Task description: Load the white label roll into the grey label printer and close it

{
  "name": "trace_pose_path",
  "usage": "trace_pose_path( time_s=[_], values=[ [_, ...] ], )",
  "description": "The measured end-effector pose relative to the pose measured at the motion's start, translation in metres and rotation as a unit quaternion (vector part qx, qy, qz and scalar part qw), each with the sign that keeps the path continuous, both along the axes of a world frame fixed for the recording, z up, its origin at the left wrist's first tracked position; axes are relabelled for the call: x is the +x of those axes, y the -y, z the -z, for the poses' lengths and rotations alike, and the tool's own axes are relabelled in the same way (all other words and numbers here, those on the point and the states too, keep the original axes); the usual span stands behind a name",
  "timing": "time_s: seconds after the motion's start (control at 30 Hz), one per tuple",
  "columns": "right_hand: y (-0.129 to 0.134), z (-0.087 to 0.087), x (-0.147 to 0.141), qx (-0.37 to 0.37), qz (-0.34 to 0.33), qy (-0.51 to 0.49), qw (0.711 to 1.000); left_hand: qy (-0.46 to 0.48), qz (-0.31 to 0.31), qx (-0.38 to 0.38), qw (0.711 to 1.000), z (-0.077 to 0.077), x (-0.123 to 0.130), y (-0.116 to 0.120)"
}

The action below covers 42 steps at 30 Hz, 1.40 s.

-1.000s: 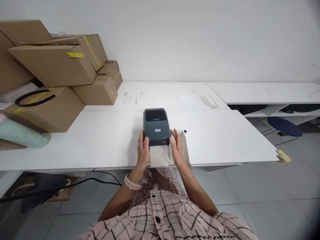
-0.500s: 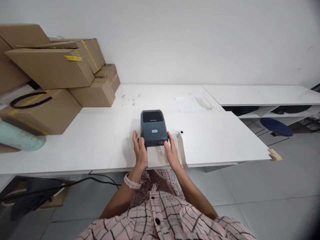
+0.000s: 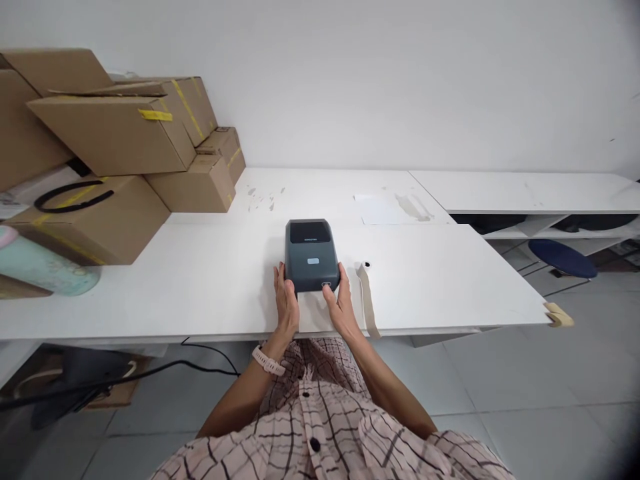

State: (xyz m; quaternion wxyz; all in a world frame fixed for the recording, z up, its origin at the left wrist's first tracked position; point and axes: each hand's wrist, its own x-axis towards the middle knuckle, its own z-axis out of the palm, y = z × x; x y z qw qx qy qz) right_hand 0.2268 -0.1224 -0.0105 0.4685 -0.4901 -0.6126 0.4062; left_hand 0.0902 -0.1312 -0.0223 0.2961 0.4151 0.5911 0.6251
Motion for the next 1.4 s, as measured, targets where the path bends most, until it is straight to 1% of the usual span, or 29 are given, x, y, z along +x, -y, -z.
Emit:
trace_pose_path(
  time_s=[0.1, 0.17, 0.23, 0.33, 0.4, 0.47, 0.53, 0.57, 0.63, 0.67, 0.73, 0.77, 0.8, 0.83, 0.87, 0.9, 0.97, 1.0, 1.03, 1.07, 1.13, 1.2, 1.3, 1.37, 1.4],
  values=[
    [0.001, -0.012, 0.003, -0.008, -0.011, 0.0, 1.0, 0.001, -0.002, 0.006, 1.0, -0.008, -0.001, 0.0],
    [-0.003, -0.027, 0.006, 0.007, -0.017, -0.015, 1.0, 0.015, 0.005, 0.019, 1.0, -0.02, -0.003, -0.005],
    [-0.014, -0.047, 0.007, 0.031, -0.022, -0.029, 0.999, 0.027, 0.019, 0.039, 0.999, -0.037, -0.009, -0.016],
    [-0.047, -0.08, 0.005, 0.068, -0.031, -0.048, 0.996, 0.006, 0.039, 0.063, 0.997, -0.061, -0.025, -0.043],
    [-0.078, -0.098, -0.001, 0.092, -0.028, -0.055, 0.994, -0.043, 0.039, 0.057, 0.997, -0.068, -0.037, -0.063],
    [-0.112, -0.112, -0.008, 0.115, -0.018, -0.042, 0.992, -0.085, 0.009, 0.004, 0.996, -0.067, -0.047, -0.077],
    [-0.143, -0.122, -0.015, 0.132, -0.013, -0.004, 0.991, -0.121, -0.015, -0.094, 0.988, -0.06, -0.054, -0.086],
    [-0.155, -0.126, -0.018, 0.139, -0.013, 0.021, 0.99, -0.139, -0.015, -0.149, 0.979, -0.055, -0.057, -0.088],
    [-0.174, -0.132, -0.021, 0.158, -0.012, 0.084, 0.984, -0.176, 0.016, -0.24, 0.955, -0.048, -0.061, -0.091],
    [-0.179, -0.135, -0.022, 0.179, -0.004, 0.123, 0.976, -0.194, 0.04, -0.27, 0.942, -0.046, -0.062, -0.093],
    [-0.181, -0.137, -0.022, 0.242, 0.014, 0.206, 0.948, -0.228, 0.085, -0.3, 0.922, -0.046, -0.065, -0.097],
    [-0.179, -0.136, -0.023, 0.275, 0.01, 0.245, 0.93, -0.252, 0.096, -0.307, 0.913, -0.047, -0.065, -0.099],
    [-0.176, -0.134, -0.023, 0.297, -0.01, 0.282, 0.912, -0.279, 0.099, -0.312, 0.903, -0.048, -0.065, -0.101],
    [-0.173, -0.13, -0.025, 0.302, -0.049, 0.321, 0.896, -0.307, 0.095, -0.316, 0.893, -0.05, -0.065, -0.103],
    [-0.171, -0.124, -0.028, 0.285, -0.104, 0.361, 0.882, -0.334, 0.089, -0.318, 0.883, -0.05, -0.064, -0.105],
    [-0.17, -0.116, -0.031, 0.25, -0.17, 0.404, 0.863, -0.354, 0.082, -0.319, 0.876, -0.051, -0.062, -0.106],
    [-0.174, -0.1, -0.041, 0.153, -0.286, 0.482, 0.814, -0.367, 0.07, -0.318, 0.871, -0.05, -0.06, -0.106],
    [-0.177, -0.093, -0.047, 0.11, -0.324, 0.509, 0.79, -0.362, 0.064, -0.316, 0.874, -0.049, -0.059, -0.105],
    [-0.182, -0.086, -0.052, 0.078, -0.348, 0.524, 0.773, -0.355, 0.06, -0.314, 0.879, -0.048, -0.058, -0.104],
    [-0.186, -0.081, -0.057, 0.059, -0.361, 0.53, 0.765, -0.347, 0.056, -0.311, 0.883, -0.047, -0.058, -0.103],
    [-0.191, -0.078, -0.061, 0.049, -0.38, 0.512, 0.769, -0.334, 0.053, -0.306, 0.89, -0.045, -0.058, -0.102],
    [-0.192, -0.085, -0.056, 0.06, -0.413, 0.465, 0.781, -0.324, 0.055, -0.303, 0.894, -0.044, -0.058, -0.101],
    [-0.184, -0.112, -0.027, 0.101, -0.454, 0.353, 0.812, -0.315, 0.057, -0.301, 0.898, -0.042, -0.058, -0.101],
    [-0.178, -0.132, 0.003, 0.123, -0.451, 0.277, 0.84, -0.313, 0.053, -0.296, 0.901, -0.041, -0.058, -0.101],
    [-0.176, -0.14, 0.019, 0.128, -0.438, 0.248, 0.854, -0.31, 0.052, -0.291, 0.904, -0.04, -0.058, -0.101]
  ],
)
